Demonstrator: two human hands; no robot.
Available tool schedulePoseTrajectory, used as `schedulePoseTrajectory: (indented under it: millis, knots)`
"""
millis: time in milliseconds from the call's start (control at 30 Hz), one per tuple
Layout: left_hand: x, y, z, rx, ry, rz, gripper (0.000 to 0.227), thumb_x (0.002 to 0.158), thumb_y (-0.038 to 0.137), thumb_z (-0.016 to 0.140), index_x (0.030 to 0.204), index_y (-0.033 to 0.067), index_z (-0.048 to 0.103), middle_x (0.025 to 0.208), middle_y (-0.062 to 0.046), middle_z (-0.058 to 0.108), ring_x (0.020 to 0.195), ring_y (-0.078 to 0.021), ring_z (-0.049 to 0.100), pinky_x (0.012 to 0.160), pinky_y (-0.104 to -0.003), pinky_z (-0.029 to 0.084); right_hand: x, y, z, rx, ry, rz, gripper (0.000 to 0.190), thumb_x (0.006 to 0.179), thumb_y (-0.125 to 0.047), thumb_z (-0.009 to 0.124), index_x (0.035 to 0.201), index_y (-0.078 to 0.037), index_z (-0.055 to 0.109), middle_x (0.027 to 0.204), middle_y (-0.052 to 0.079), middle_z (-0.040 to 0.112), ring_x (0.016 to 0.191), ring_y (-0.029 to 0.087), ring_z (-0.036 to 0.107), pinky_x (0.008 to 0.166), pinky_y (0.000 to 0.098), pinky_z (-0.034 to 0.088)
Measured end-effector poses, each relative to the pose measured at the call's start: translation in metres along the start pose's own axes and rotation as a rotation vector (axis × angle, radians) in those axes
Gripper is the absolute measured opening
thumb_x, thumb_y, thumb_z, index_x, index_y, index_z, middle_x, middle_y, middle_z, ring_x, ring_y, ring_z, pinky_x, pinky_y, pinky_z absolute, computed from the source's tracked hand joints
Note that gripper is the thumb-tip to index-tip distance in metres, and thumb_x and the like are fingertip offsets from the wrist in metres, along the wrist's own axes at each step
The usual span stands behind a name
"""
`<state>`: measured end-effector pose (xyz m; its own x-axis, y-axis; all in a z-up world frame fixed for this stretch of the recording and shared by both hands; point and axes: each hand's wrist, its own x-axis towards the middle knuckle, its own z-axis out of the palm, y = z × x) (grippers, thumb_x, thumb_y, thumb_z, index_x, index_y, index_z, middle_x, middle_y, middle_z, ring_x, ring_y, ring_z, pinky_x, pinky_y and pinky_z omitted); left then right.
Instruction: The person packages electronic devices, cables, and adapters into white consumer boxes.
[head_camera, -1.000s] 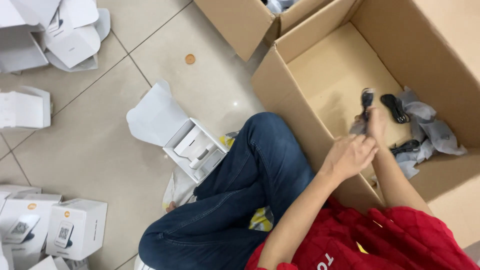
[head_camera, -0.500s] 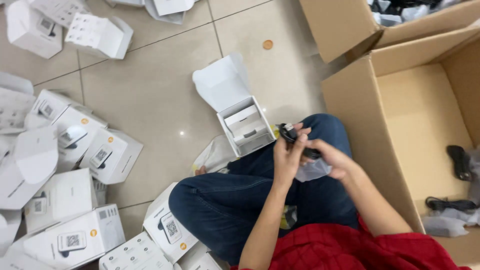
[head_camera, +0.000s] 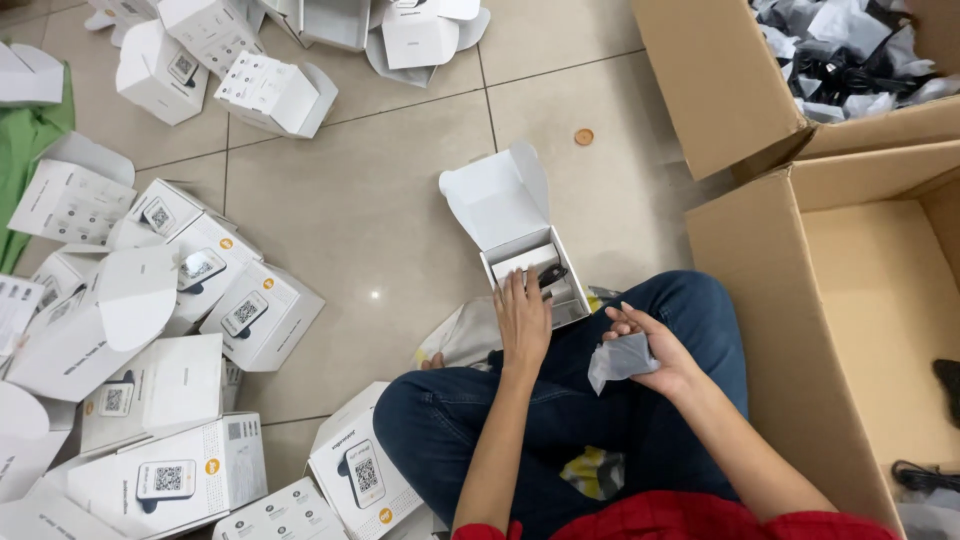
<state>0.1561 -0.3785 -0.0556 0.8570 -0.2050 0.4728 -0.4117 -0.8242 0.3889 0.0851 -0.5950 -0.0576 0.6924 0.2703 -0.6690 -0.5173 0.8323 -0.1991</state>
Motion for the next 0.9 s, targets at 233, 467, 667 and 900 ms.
schedulePoseTrajectory:
  millis: [233,467,667,900]
  knots:
    - [-0.034,0.024,-0.044,-0.345,-0.052,-0.138,0.037,0.105,0.024,0.060,0.133,0.0011,0.059,0.122,-0.021,0.067,0.116,-0.0398,0.063,0.100,-0.047,0.050,0.043,-0.002,-0.008,-0.037,-0.032,-0.040,0.026,0.101,-0.030,0.065,0.109,-0.005,0.069,0.077,-0.001,0.065,0.080,0.016,0.065,0.077,0.0320,0.055]
    - [-0.045,0.016,-0.024,-0.711,-0.202,-0.402,0.050,0.100,0.032,0.065,0.139,0.0014,0.057,0.117,-0.019,0.069,0.101,-0.0300,0.068,0.087,-0.038,0.056,0.078,0.045,0.056,-0.578,0.007,-0.448,0.029,0.103,-0.024,0.058,0.123,-0.004,0.066,0.111,0.003,0.069,0.100,0.012,0.066,0.089,0.0285,0.054]
    - [-0.062,-0.013,0.015,-1.365,-0.254,-0.594,0.067,0.092,0.023,0.075,0.147,-0.0013,0.046,0.124,-0.011,0.066,0.110,-0.0170,0.066,0.094,-0.029,0.054,0.042,0.048,0.115,-1.015,-0.031,-0.417,0.043,0.105,-0.040,0.047,0.123,-0.008,0.069,0.100,0.005,0.068,0.090,0.015,0.063,0.083,0.0302,0.052]
    - [-0.072,-0.027,0.033,-1.334,-0.096,-0.770,0.057,0.088,0.017,0.081,0.135,-0.0056,0.058,0.116,-0.008,0.069,0.103,-0.0148,0.066,0.090,-0.028,0.053,0.016,0.036,0.151,-1.603,0.046,-0.650,0.047,0.103,-0.044,0.048,0.111,-0.006,0.075,0.092,0.012,0.074,0.087,0.026,0.068,0.085,0.0376,0.053]
